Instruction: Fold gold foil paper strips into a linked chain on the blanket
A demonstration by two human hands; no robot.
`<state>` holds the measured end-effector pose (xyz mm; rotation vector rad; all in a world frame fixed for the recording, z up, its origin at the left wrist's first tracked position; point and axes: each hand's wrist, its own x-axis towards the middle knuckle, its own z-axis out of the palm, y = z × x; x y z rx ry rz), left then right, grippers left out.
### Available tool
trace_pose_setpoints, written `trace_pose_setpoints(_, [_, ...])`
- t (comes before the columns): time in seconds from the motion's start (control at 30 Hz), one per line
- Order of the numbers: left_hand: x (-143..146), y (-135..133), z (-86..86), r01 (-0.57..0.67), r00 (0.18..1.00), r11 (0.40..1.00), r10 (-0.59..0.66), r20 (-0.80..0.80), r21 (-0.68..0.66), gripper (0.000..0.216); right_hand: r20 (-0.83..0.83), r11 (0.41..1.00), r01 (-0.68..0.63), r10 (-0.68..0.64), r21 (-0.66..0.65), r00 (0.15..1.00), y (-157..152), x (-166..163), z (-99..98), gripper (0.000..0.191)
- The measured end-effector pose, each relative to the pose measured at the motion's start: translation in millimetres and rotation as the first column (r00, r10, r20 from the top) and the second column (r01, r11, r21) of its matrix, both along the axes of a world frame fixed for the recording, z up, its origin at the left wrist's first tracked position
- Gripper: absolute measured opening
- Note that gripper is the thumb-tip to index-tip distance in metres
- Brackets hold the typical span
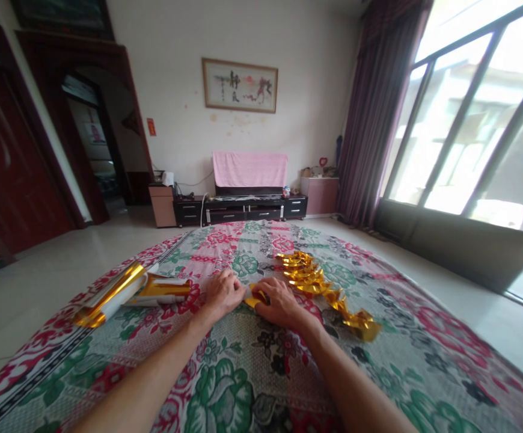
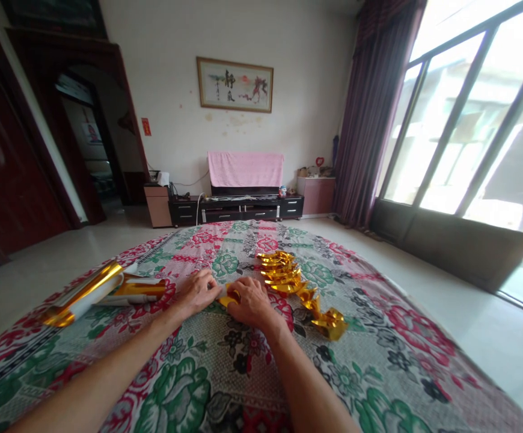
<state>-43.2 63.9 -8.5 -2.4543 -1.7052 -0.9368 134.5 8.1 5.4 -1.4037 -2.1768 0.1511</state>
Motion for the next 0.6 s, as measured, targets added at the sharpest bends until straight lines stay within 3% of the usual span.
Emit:
trace_pose_setpoints(0.1, [-0.5, -0.1, 0.9, -0.009, 1.000, 1.000, 0.009, 0.025, -0.002, 0.010, 0.009, 1.000, 0.002, -0.002, 0.004, 1.000, -0.1, 0.2, -0.3, 0.023])
trace_pose_setpoints(0.33, [-3.5, -3.4, 5.3, 0.121, 0.993, 0.993, -0.121, 0.008, 0.013, 0.007, 0.010, 1.000, -0.020, 0.020, 0.008, 1.000, -1.6, 0.3, 1.8, 0.023])
trace_pose_setpoints(0.6, [4.1, -6.2, 5.2, 0.077, 0.996, 0.997, -0.078, 0.032, 0.019, 0.003, 0.008, 1.000, 0.002, -0.002, -0.009, 1.000, -1.0, -0.5, 1.4, 0.024])
